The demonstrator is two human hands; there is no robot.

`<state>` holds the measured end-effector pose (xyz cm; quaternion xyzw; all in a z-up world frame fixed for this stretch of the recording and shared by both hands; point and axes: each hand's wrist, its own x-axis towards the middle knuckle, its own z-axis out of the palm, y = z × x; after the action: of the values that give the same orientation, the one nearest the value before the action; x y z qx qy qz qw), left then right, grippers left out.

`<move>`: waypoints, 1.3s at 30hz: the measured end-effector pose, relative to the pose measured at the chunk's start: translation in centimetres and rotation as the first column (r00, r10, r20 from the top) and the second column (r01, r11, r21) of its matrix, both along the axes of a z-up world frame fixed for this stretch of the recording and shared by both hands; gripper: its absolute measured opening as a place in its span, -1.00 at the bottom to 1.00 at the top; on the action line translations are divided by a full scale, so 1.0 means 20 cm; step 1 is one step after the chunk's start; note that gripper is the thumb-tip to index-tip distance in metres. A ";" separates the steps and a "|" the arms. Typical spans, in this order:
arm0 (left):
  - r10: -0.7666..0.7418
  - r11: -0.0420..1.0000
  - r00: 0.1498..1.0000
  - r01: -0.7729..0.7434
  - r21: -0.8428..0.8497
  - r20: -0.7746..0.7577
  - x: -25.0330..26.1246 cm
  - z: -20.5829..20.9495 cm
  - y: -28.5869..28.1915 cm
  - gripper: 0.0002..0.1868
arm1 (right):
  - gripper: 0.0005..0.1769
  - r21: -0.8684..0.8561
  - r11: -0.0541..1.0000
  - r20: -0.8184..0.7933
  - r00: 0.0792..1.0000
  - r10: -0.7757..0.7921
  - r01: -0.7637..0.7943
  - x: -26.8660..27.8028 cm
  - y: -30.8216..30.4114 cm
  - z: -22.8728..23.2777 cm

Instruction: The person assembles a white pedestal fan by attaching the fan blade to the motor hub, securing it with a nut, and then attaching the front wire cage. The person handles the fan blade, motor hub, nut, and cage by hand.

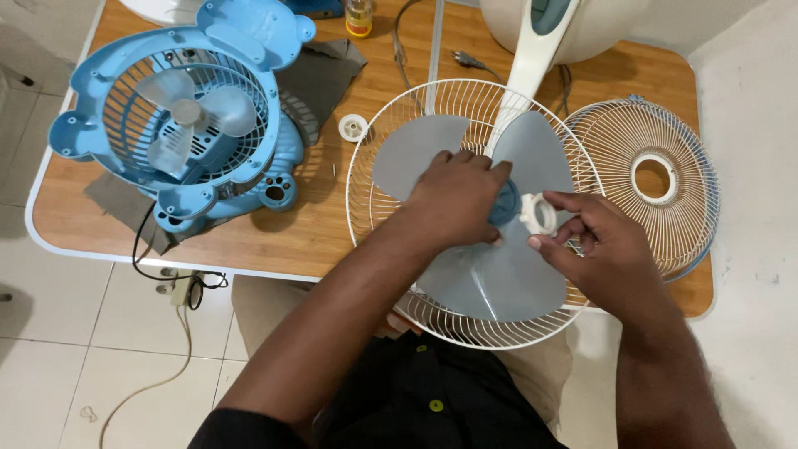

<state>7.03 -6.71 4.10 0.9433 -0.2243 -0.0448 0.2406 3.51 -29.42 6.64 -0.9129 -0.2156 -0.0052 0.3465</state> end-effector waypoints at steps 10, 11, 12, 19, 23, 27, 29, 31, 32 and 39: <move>-0.025 0.998 0.999 0.026 0.059 -0.020 0.04 -0.05 -0.04 -0.23 | -0.35 0.094 0.990 -0.062 0.993 -0.099 0.105 -0.10 -0.19 -0.07; -0.021 0.997 1.000 0.021 0.072 -0.011 0.04 -0.06 -0.04 -0.23 | -0.34 0.090 0.988 -0.079 0.990 -0.117 0.124 -0.10 -0.21 -0.07; -0.017 0.996 1.000 0.017 0.085 -0.003 0.04 -0.06 -0.03 -0.24 | -0.35 0.142 0.984 -0.074 0.992 -0.098 0.108 -0.11 -0.21 -0.08; 0.005 0.995 1.000 -0.007 0.095 0.030 0.03 -0.03 -0.03 -0.24 | -0.37 0.207 0.962 -0.126 0.980 -0.156 0.180 -0.13 -0.26 -0.13; 0.077 0.987 0.997 -0.078 0.142 0.015 0.00 0.01 -0.05 -0.22 | -0.39 0.173 0.961 -0.133 0.972 -0.193 0.215 -0.13 -0.23 -0.14; 0.122 0.985 0.988 -0.108 0.137 -0.093 0.01 0.08 -0.01 -0.39 | -0.40 0.131 0.987 0.082 0.991 -0.105 0.094 -0.17 -0.19 -0.10; 0.149 0.986 0.986 -0.143 0.082 -0.073 0.01 0.11 0.03 -0.43 | -0.40 0.019 0.999 0.177 0.983 -0.051 0.049 -0.19 -0.16 -0.06; 0.171 0.984 0.985 -0.170 0.048 -0.021 -0.01 0.13 0.07 -0.46 | -0.44 -0.022 0.998 0.118 0.992 0.053 -0.051 -0.21 -0.07 -0.04; 0.178 0.983 0.984 -0.178 0.042 0.020 -0.02 0.13 0.10 -0.47 | -0.46 -0.040 0.994 0.088 0.990 0.106 -0.103 -0.22 -0.02 -0.03; 0.269 0.963 0.937 -0.265 -0.050 0.223 -0.19 0.04 0.23 -0.53 | -0.46 -0.309 0.919 -0.104 0.969 0.223 -0.244 -0.27 0.19 -0.05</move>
<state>3.20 -2.05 4.88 0.9615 -0.1207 0.0991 0.2262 -1.83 -25.52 5.65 -0.9243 -0.3093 0.1014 0.1992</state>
